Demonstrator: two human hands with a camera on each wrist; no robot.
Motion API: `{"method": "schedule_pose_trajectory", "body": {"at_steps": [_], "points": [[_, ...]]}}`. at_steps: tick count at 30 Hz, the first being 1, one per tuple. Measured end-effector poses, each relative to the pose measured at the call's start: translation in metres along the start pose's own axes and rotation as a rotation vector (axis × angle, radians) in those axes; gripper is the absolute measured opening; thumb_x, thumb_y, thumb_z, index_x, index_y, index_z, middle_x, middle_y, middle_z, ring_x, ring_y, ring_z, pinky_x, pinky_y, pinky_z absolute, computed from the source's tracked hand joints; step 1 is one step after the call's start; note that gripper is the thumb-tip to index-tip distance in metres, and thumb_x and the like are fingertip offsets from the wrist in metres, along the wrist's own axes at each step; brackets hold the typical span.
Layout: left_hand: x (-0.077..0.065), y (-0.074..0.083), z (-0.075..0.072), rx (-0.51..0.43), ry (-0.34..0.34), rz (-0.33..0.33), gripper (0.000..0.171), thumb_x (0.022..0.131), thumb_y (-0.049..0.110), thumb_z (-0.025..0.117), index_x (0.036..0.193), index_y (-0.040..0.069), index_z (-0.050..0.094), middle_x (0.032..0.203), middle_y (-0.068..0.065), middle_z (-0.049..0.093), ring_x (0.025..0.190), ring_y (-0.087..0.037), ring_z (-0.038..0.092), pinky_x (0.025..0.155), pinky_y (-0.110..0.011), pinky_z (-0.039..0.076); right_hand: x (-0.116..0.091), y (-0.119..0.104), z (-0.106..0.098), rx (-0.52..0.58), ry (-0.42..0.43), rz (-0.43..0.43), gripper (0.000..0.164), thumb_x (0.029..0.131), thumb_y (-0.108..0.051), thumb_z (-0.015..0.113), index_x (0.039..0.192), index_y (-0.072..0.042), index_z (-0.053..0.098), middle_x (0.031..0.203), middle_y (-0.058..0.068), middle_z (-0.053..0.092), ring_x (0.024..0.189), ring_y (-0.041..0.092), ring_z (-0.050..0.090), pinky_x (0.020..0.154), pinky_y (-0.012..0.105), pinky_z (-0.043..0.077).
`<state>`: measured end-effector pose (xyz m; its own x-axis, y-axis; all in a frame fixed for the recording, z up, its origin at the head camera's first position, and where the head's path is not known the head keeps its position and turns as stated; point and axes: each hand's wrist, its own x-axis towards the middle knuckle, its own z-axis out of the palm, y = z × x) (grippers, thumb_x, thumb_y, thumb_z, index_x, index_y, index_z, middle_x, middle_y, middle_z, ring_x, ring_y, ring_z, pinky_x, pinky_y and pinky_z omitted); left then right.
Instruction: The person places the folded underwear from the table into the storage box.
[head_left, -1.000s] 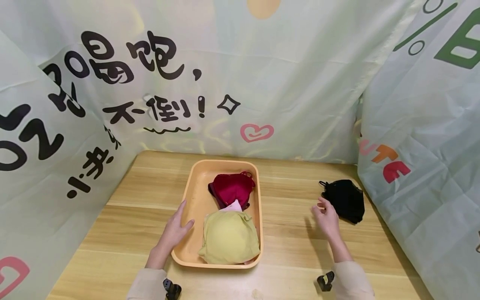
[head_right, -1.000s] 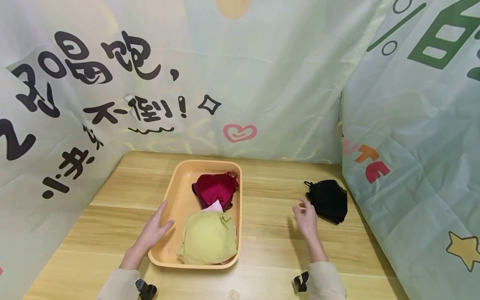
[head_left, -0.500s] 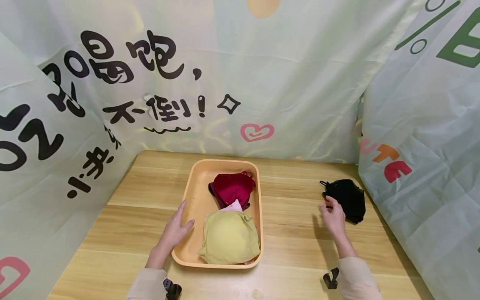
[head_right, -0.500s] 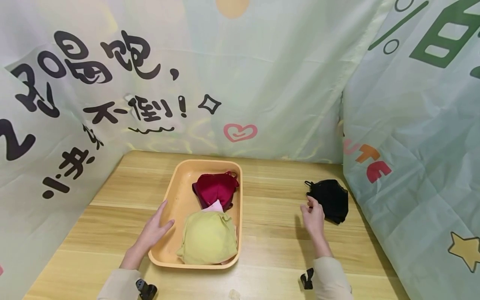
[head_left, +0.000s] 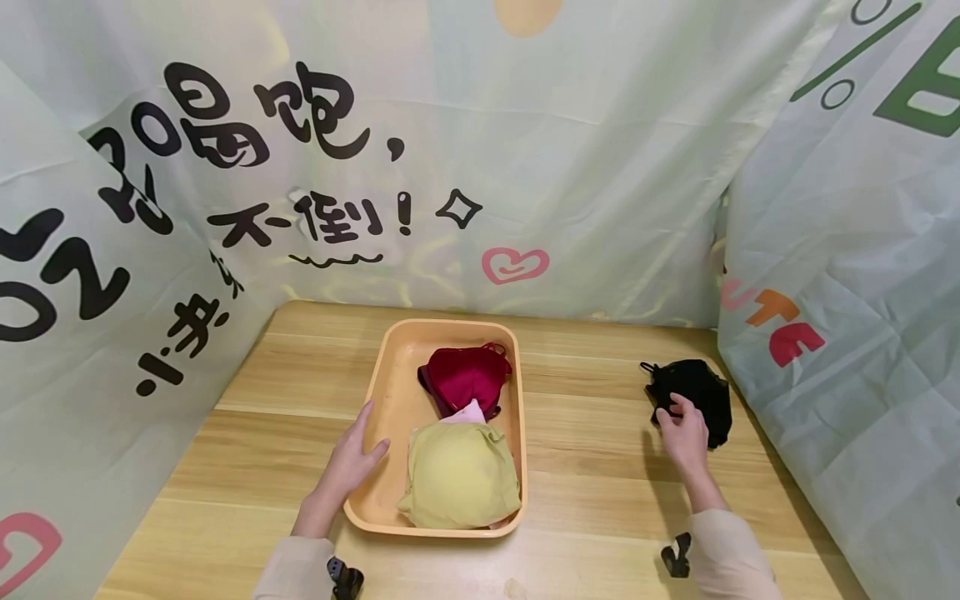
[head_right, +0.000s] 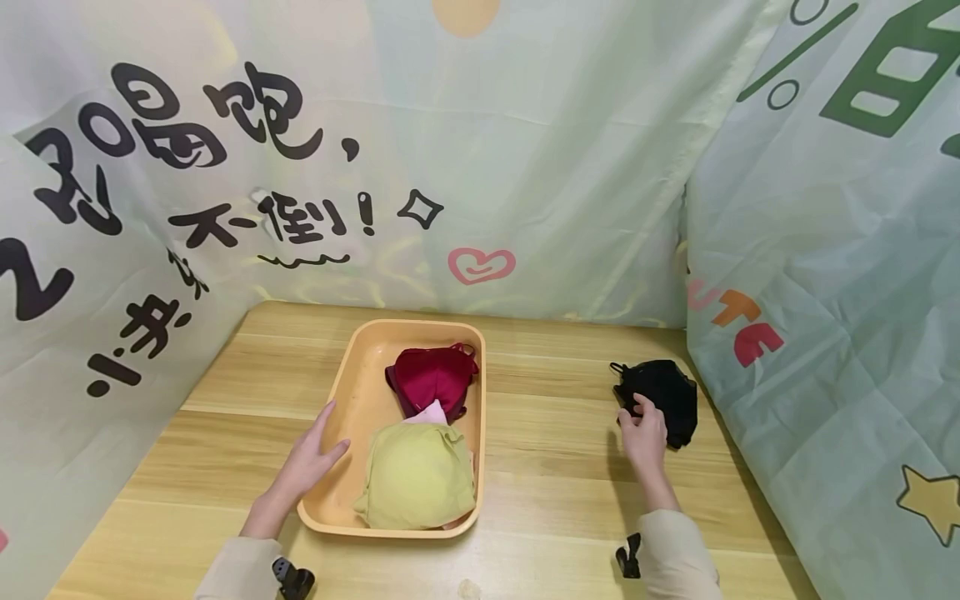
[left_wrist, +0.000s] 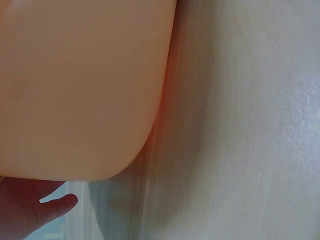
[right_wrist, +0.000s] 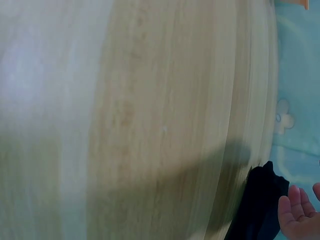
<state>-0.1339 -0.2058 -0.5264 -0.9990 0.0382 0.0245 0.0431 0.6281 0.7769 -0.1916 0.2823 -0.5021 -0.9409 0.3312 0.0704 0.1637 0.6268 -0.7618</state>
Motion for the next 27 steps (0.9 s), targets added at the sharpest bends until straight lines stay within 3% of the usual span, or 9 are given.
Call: {"method": "schedule_pose_trajectory", "body": {"at_steps": [12, 19, 27], "points": [[0.001, -0.002, 0.001, 0.006, -0.008, -0.014, 0.074, 0.087, 0.013, 0.058, 0.145, 0.0, 0.012, 0.143, -0.03, 0.024, 0.127, -0.049, 0.027, 0.102, -0.059, 0.026, 0.012, 0.011, -0.007, -0.034, 0.082, -0.005, 0.041, 0.09, -0.008, 0.047, 0.128, 0.008, 0.041, 0.117, 0.029, 0.042, 0.103, 0.043, 0.045, 0.094, 0.054, 0.029], [0.0, -0.003, 0.001, 0.003, -0.014, -0.014, 0.074, 0.088, 0.014, 0.057, 0.145, 0.001, 0.012, 0.144, -0.03, 0.022, 0.128, -0.049, 0.025, 0.102, -0.06, 0.025, 0.021, 0.018, -0.015, -0.069, 0.081, -0.011, 0.04, 0.09, -0.008, 0.046, 0.126, 0.01, 0.042, 0.12, 0.032, 0.039, 0.111, 0.045, 0.037, 0.094, 0.054, 0.03], [0.001, -0.002, 0.002, -0.006, -0.016, -0.01, 0.074, 0.088, 0.013, 0.058, 0.145, 0.002, 0.012, 0.144, -0.029, 0.021, 0.128, -0.049, 0.024, 0.102, -0.06, 0.024, 0.036, 0.023, -0.026, -0.093, 0.041, 0.074, 0.045, 0.094, -0.013, 0.042, 0.132, 0.009, 0.036, 0.131, 0.039, 0.025, 0.12, 0.054, 0.023, 0.099, 0.06, 0.022]]}}
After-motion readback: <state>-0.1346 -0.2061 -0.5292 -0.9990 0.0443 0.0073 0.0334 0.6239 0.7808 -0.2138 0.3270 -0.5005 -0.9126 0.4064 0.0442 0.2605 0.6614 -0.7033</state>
